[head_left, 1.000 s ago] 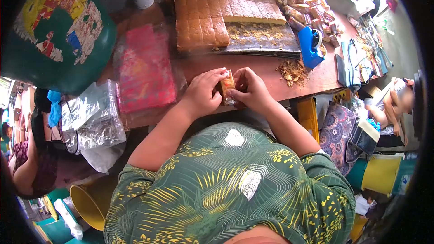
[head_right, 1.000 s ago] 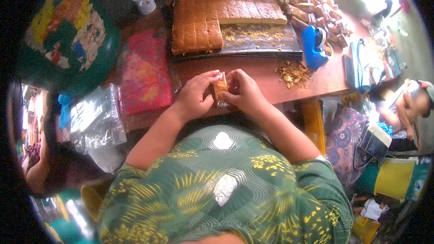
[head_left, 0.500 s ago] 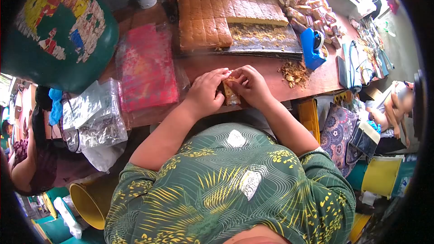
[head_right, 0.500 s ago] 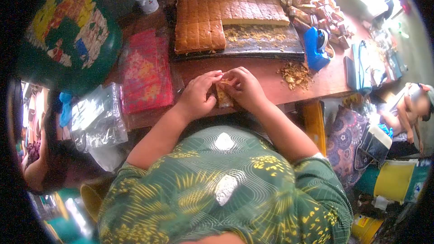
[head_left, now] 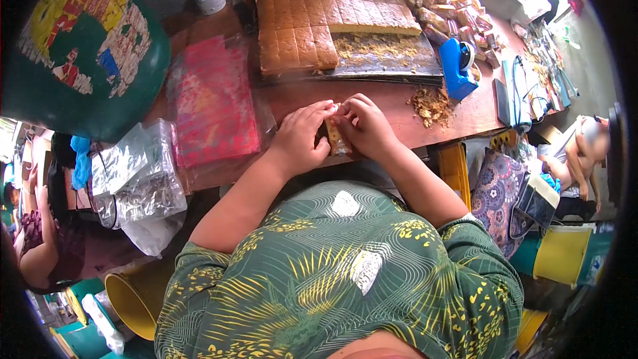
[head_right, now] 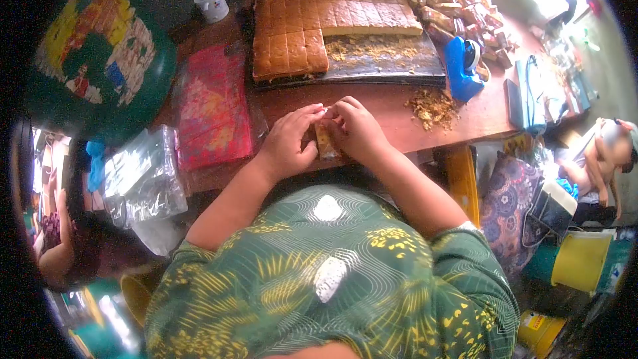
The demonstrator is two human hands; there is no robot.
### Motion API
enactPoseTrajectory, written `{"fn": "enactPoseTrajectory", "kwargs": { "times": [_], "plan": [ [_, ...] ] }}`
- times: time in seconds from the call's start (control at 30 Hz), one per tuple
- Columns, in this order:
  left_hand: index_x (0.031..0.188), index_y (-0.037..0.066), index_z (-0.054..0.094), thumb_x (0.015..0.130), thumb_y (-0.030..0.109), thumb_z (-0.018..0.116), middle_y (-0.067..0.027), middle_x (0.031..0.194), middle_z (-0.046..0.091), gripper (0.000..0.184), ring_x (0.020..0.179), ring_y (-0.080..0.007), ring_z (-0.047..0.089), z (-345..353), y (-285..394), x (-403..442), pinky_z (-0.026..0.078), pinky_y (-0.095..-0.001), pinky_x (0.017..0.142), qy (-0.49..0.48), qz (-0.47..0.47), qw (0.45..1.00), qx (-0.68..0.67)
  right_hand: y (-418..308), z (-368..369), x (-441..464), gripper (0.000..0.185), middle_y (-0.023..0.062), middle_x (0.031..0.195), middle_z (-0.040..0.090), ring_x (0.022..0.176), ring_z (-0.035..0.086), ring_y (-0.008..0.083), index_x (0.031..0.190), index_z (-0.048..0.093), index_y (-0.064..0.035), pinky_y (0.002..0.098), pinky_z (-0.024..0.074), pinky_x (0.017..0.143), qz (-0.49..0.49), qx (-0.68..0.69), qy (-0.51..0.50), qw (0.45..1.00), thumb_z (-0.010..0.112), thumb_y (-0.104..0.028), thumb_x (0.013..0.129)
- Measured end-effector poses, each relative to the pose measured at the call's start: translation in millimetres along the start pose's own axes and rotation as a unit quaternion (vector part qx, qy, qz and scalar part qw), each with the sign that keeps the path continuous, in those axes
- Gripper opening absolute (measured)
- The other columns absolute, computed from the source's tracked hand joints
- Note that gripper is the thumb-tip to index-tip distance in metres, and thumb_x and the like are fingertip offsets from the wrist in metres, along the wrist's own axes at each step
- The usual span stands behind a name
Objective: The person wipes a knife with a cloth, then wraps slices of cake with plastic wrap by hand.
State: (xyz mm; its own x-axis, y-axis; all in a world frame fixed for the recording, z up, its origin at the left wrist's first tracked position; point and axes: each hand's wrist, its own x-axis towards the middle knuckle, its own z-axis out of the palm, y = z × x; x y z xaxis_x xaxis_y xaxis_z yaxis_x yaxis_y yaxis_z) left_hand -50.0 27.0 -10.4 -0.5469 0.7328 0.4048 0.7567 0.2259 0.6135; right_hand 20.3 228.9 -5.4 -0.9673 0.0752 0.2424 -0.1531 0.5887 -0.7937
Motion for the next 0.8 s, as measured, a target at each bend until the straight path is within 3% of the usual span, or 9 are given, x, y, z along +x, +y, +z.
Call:
{"fn": "enactPoseTrajectory", "kwargs": {
  "times": [0.07,0.17,0.37,0.47,0.53,0.57,0.6,0.67,0.8],
  "plan": [
    [0.133,0.005,0.057,0.078,0.009,0.065,-0.0167,0.143,0.058,0.056,0.134,-0.0344,0.055,1.9,-2.5,-1.0,0.041,-0.0453,0.115,0.005,0.001,1.0,-0.002,-3.1,-1.2,0.8,0.014,0.0068,0.097,0.061,0.082,0.062,0.0138,0.101,0.064,-0.0027,0.0299,0.0528,0.069,-0.007,-0.01,-0.006,1.0,0.073,-0.004,0.091],
    [0.135,0.006,0.056,0.078,0.01,0.065,-0.0161,0.144,0.057,0.058,0.134,-0.0342,0.054,1.4,-0.2,-0.6,0.041,-0.0455,0.115,0.001,-0.005,1.0,-0.001,-4.7,0.6,8.1,0.022,0.0143,0.092,0.063,0.081,0.066,0.0259,0.104,0.063,-0.0017,0.0354,0.0547,0.072,0.089,0.011,-0.019,0.996,0.076,-0.012,0.089],
    [0.135,0.007,0.054,0.079,0.012,0.066,-0.0152,0.144,0.056,0.058,0.133,-0.035,0.054,0.7,3.0,0.4,0.042,-0.0464,0.113,0.001,-0.001,1.0,0.016,-13.2,-14.4,12.6,0.028,0.0133,0.097,0.066,0.083,0.066,0.0219,0.108,0.062,-0.0014,0.0353,0.0545,0.074,0.103,0.042,-0.053,0.992,0.078,-0.013,0.088],
    [0.13,0.009,0.055,0.079,0.015,0.068,-0.0154,0.139,0.058,0.053,0.13,-0.0362,0.055,0.7,1.8,-1.8,0.042,-0.0476,0.111,0.004,-0.005,1.0,0.03,1.4,-70.3,8.0,0.039,0.0097,0.108,0.067,0.088,0.067,0.0185,0.12,0.063,-0.0055,0.034,0.0564,0.078,0.058,0.006,0.087,0.994,0.081,-0.014,0.087],
    [0.126,0.01,0.056,0.079,0.016,0.07,-0.0154,0.137,0.059,0.05,0.128,-0.0364,0.056,1.6,3.7,-1.7,0.042,-0.0482,0.11,0.01,-0.014,0.999,0.043,44.8,-135.3,4.7,0.044,0.0082,0.109,0.067,0.088,0.067,0.0167,0.129,0.06,-0.0085,0.031,0.0559,0.076,0.03,-0.037,0.275,0.96,0.08,-0.015,0.089],
    [0.124,0.011,0.056,0.079,0.017,0.071,-0.0154,0.135,0.059,0.049,0.127,-0.0364,0.056,0.8,7.0,-0.5,0.042,-0.0484,0.11,0.015,-0.018,0.998,0.051,54.2,-172.2,-1.1,0.043,0.0079,0.105,0.068,0.089,0.068,0.0173,0.13,0.06,-0.0078,0.0304,0.0557,0.075,0.089,0.001,0.312,0.946,0.077,-0.017,0.092],
    [0.123,0.011,0.056,0.078,0.018,0.072,-0.0153,0.134,0.059,0.047,0.126,-0.0363,0.056,0.8,9.1,0.3,0.041,-0.0485,0.109,0.02,-0.021,0.998,0.059,90.9,-204.6,-3.7,0.04,0.0093,0.102,0.068,0.088,0.067,0.0169,0.127,0.062,-0.0042,0.0305,0.0556,0.075,0.05,-0.087,0.418,0.903,0.075,-0.022,0.094],
    [0.119,0.012,0.056,0.078,0.02,0.072,-0.0136,0.131,0.061,0.045,0.124,-0.035,0.057,1.7,8.9,3.9,0.041,-0.0486,0.109,0.029,-0.017,0.998,0.059,157.9,-267.8,-19.1,0.034,0.0066,0.107,0.066,0.082,0.061,0.014,0.121,0.069,-0.01,0.0319,0.0492,0.07,0.153,-0.222,0.462,0.845,0.071,-0.035,0.097],
    [0.114,0.012,0.055,0.078,0.02,0.075,-0.0096,0.121,0.064,0.042,0.12,-0.0324,0.06,2.4,9.0,7.2,0.04,-0.0485,0.107,0.014,-0.022,1.0,0.016,215.1,-300.1,-16.1,0.042,0.0053,0.105,0.068,0.084,0.058,0.0145,0.118,0.074,-0.0112,0.0292,0.0438,0.075,0.378,-0.098,0.321,0.863,0.07,-0.047,0.096]
  ]
}}
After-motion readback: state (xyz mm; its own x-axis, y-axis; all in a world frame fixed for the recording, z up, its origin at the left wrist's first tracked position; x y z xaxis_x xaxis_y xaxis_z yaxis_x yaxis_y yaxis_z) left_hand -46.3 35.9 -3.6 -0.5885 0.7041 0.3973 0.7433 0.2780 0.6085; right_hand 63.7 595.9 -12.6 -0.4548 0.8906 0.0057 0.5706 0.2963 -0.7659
